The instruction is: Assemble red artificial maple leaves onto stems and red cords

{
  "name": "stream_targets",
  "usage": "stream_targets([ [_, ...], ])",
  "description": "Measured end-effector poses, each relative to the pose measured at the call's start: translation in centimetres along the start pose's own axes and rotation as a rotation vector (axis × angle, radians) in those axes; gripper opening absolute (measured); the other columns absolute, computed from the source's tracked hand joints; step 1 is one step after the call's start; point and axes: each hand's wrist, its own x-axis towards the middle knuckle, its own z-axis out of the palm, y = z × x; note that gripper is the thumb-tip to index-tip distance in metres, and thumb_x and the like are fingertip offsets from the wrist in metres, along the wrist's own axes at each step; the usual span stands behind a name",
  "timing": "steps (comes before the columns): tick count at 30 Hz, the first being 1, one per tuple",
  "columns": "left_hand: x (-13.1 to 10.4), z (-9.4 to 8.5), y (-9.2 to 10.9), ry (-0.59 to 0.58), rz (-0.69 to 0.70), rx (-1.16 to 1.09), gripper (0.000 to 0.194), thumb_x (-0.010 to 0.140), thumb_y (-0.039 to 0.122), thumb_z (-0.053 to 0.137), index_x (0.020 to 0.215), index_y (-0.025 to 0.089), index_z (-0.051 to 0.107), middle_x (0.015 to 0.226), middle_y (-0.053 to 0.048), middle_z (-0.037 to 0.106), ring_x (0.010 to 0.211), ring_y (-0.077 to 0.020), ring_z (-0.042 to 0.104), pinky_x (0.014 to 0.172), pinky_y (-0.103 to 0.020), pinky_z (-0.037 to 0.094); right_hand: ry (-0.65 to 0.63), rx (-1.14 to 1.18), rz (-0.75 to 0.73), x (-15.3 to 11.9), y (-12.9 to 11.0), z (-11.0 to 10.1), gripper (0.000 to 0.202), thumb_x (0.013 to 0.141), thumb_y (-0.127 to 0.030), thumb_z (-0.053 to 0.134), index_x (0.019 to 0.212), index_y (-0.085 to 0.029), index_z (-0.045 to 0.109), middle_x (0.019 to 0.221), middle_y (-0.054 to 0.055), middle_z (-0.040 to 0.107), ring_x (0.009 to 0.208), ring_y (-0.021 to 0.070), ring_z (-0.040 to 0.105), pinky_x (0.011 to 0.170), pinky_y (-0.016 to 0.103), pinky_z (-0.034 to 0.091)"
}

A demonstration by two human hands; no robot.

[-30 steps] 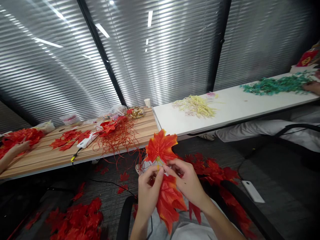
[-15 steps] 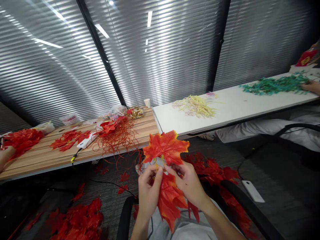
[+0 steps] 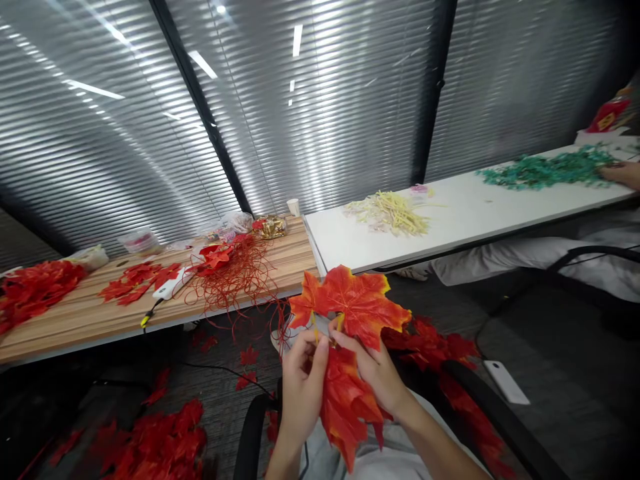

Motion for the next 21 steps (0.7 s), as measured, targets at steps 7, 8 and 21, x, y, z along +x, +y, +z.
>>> stream_targets([
  [7, -0.1, 0.2, -0.1, -0.052, -0.021, 0.007, 0.016, 0.084, 0.03, 0.048, 0.078, 0.016, 0.053, 0.072, 0.0, 0.054, 0.066, -0.0096, 0.049, 0.062, -0.018, 0.038, 0.057, 0.017, 0.08, 0.2, 1.2, -0.4, 0.031, 0.07, -0.041, 0.063, 0.09, -0.017, 0.063, 0.095, 0.005, 0.064, 0.098, 0.0228, 0.056, 0.091, 0.034, 0.04],
  [8, -0.1, 0.2, -0.1, -0.046, -0.019, 0.01, 0.016, 0.084, 0.03, 0.048, 0.078, 0.015, 0.053, 0.072, 0.0, 0.054, 0.066, -0.0097, 0.05, 0.061, -0.018, 0.039, 0.058, -0.001, 0.07, 0.2, 1.3, -0.5, 0.032, 0.069, -0.041, 0.064, 0.09, -0.017, 0.064, 0.095, 0.006, 0.065, 0.098, 0.0231, 0.056, 0.089, 0.033, 0.041],
  [21, 0.1, -0.2, 0.0, 0.025, 0.02, 0.076, 0.016, 0.082, 0.029, 0.051, 0.079, 0.015, 0.057, 0.073, -0.001, 0.058, 0.067, -0.0108, 0.054, 0.062, -0.019, 0.041, -0.014, -0.137, -0.057, 0.5, 1.0, -0.7, 0.028, 0.072, -0.036, 0.064, 0.09, -0.015, 0.063, 0.089, 0.009, 0.066, 0.09, 0.0234, 0.059, 0.083, 0.035, 0.046],
])
